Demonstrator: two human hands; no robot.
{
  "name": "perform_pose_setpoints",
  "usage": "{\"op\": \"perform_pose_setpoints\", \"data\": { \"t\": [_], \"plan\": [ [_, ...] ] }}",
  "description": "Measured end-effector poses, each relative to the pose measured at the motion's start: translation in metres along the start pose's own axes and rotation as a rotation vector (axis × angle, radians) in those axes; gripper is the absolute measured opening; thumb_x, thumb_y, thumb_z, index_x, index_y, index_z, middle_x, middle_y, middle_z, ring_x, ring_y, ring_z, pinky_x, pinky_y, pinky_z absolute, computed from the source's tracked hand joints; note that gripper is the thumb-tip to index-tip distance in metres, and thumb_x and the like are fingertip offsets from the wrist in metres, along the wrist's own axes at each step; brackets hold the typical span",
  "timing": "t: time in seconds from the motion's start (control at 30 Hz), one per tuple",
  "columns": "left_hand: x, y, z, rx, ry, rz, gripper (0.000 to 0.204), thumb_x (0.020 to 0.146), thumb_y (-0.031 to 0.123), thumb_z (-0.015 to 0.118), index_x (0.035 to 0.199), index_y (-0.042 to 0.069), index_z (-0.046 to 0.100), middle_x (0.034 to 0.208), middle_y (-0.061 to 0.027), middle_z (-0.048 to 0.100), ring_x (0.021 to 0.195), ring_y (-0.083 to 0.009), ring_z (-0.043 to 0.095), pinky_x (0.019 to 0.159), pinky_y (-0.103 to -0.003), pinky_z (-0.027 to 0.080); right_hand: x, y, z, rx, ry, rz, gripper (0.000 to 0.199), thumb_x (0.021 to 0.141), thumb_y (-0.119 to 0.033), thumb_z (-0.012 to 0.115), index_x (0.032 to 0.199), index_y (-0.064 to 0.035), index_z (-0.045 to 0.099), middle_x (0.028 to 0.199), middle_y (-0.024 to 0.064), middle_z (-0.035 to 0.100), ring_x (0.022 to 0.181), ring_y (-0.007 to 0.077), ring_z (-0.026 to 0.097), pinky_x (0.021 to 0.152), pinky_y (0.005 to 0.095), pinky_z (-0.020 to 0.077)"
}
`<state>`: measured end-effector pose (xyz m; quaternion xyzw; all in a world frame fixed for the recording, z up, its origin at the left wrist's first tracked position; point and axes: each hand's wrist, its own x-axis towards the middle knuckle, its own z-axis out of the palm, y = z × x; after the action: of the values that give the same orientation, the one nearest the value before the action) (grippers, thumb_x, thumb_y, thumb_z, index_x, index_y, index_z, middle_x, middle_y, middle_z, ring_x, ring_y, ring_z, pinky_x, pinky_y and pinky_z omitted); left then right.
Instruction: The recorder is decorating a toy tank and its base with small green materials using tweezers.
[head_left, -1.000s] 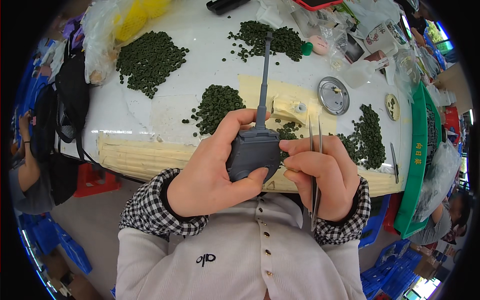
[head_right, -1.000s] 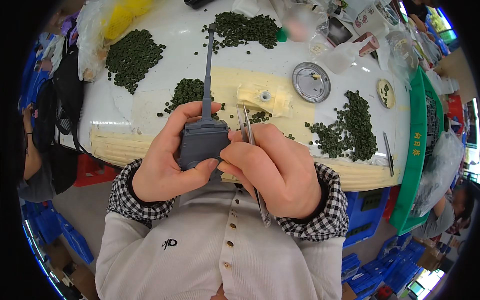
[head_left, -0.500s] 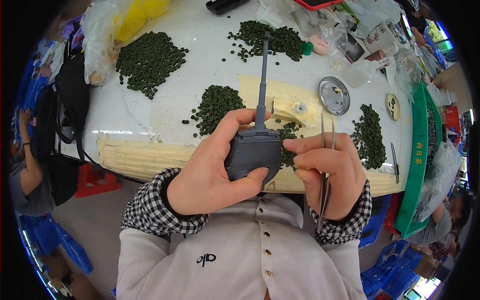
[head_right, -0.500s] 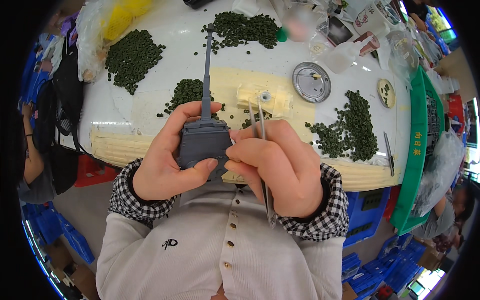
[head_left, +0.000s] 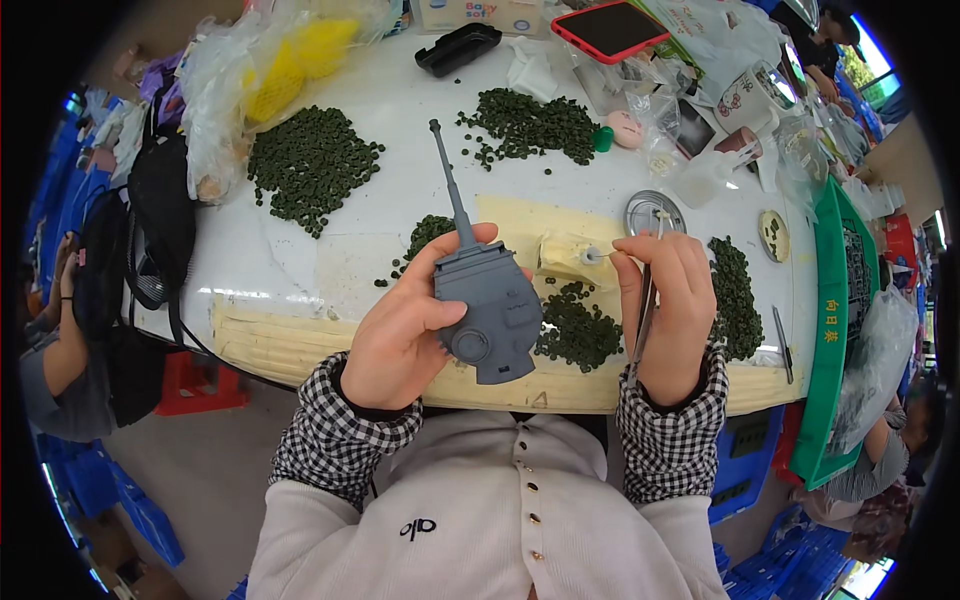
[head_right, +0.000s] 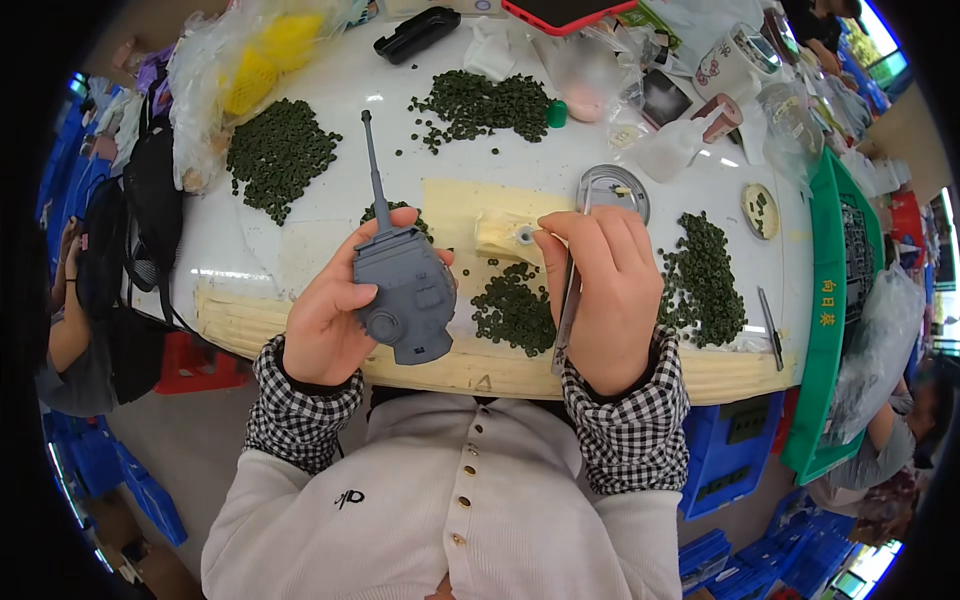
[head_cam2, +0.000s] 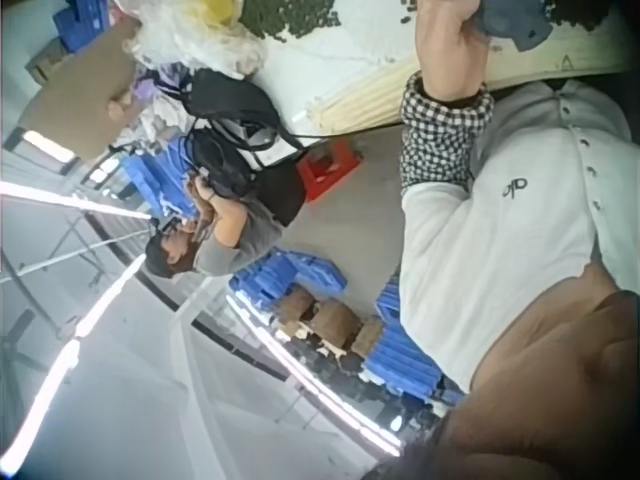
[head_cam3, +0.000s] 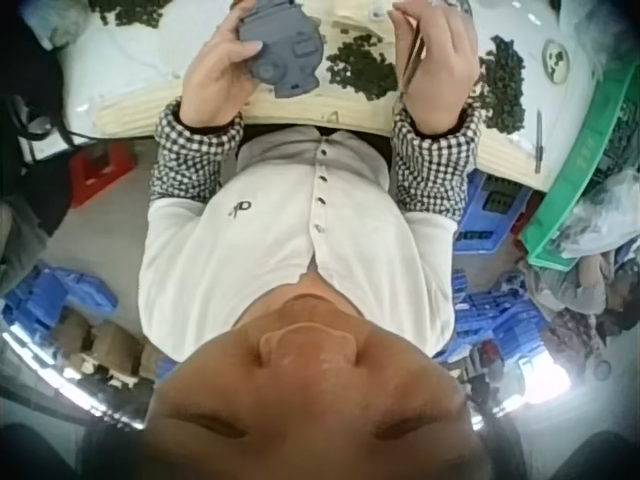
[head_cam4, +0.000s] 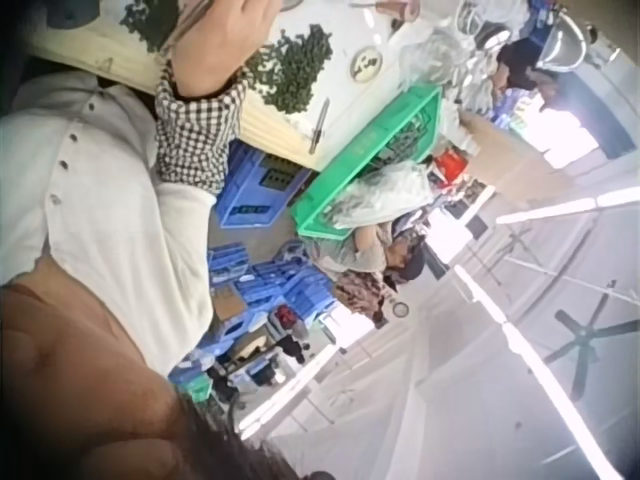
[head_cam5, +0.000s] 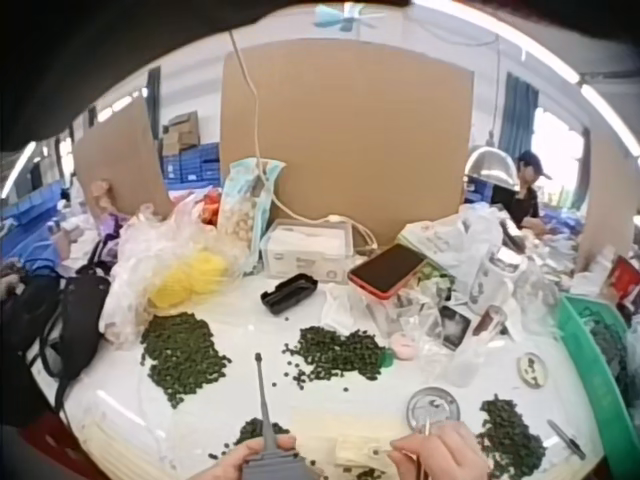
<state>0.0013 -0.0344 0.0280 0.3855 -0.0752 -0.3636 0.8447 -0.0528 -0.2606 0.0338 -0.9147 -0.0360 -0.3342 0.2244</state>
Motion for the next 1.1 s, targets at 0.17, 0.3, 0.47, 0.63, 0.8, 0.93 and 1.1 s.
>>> {"op": "perform_pose_setpoints", "data": {
  "t": [0.17,0.3,0.47,0.63,0.8,0.93,1.1],
  "plan": [
    [0.001,0.002,0.000,0.014,-0.025,-0.020,0.067,0.086,0.013,0.051,0.147,0.000,0.026,0.132,-0.0315,0.048,0.121,-0.0375,0.053,0.103,-0.047,0.044,0.000,0.002,0.002,-0.007,-0.071,-0.021,0.020,0.075,0.000,0.074,0.093,-0.0017,0.065,0.083,0.0128,0.061,0.082,0.0309,0.059,0.071,0.0376,0.0489],
    [0.000,0.003,-0.002,0.050,-0.041,-0.032,0.067,0.086,0.012,0.050,0.147,0.001,0.025,0.132,-0.0300,0.048,0.119,-0.0365,0.055,0.101,-0.047,0.045,0.000,0.000,0.001,0.004,-0.069,-0.025,0.023,0.076,-0.004,0.076,0.097,-0.0013,0.067,0.086,0.0139,0.063,0.087,0.0320,0.061,0.075,0.0375,0.0496],
    [0.002,0.006,-0.002,0.101,-0.042,-0.056,0.067,0.086,0.012,0.051,0.147,0.001,0.025,0.132,-0.0275,0.050,0.118,-0.0352,0.056,0.100,-0.046,0.047,-0.001,-0.001,-0.011,0.003,-0.026,-0.019,0.027,0.077,-0.011,0.078,0.099,-0.0005,0.067,0.090,0.0170,0.064,0.089,0.0342,0.061,0.079,0.0386,0.0492],
    [0.001,0.006,-0.002,0.104,-0.042,-0.060,0.068,0.086,0.011,0.052,0.147,0.001,0.024,0.131,-0.0263,0.051,0.118,-0.0344,0.056,0.100,-0.046,0.047,-0.004,-0.003,-0.022,0.067,-0.032,0.003,0.031,0.083,-0.024,0.075,0.100,0.0004,0.067,0.093,0.0177,0.064,0.090,0.0351,0.061,0.081,0.0391,0.0482],
    [0.001,0.006,0.002,0.119,-0.052,-0.047,0.067,0.088,0.008,0.050,0.149,0.002,0.024,0.133,-0.0266,0.050,0.122,-0.0334,0.054,0.104,-0.045,0.043,-0.009,-0.007,-0.037,0.126,0.000,0.028,0.044,0.091,-0.040,0.064,0.100,0.0028,0.066,0.092,0.0186,0.064,0.091,0.0354,0.061,0.084,0.0406,0.0475],
    [0.000,0.005,0.004,0.112,-0.074,-0.033,0.065,0.090,0.006,0.048,0.150,0.001,0.023,0.136,-0.0274,0.048,0.125,-0.0329,0.052,0.107,-0.045,0.040,-0.014,-0.007,-0.045,0.183,0.039,0.059,0.048,0.096,-0.043,0.056,0.099,0.0043,0.066,0.090,0.0185,0.064,0.091,0.0341,0.061,0.084,0.0405,0.0474],
    [-0.001,0.004,0.006,0.110,-0.110,-0.026,0.066,0.091,0.005,0.049,0.151,0.002,0.021,0.141,-0.0276,0.044,0.131,-0.0333,0.047,0.110,-0.045,0.037,-0.024,-0.004,-0.053,0.200,0.099,0.110,0.051,0.099,-0.044,0.049,0.098,0.0044,0.066,0.091,0.0178,0.065,0.091,0.0328,0.061,0.084,0.0401,0.0472]
  ]
}}
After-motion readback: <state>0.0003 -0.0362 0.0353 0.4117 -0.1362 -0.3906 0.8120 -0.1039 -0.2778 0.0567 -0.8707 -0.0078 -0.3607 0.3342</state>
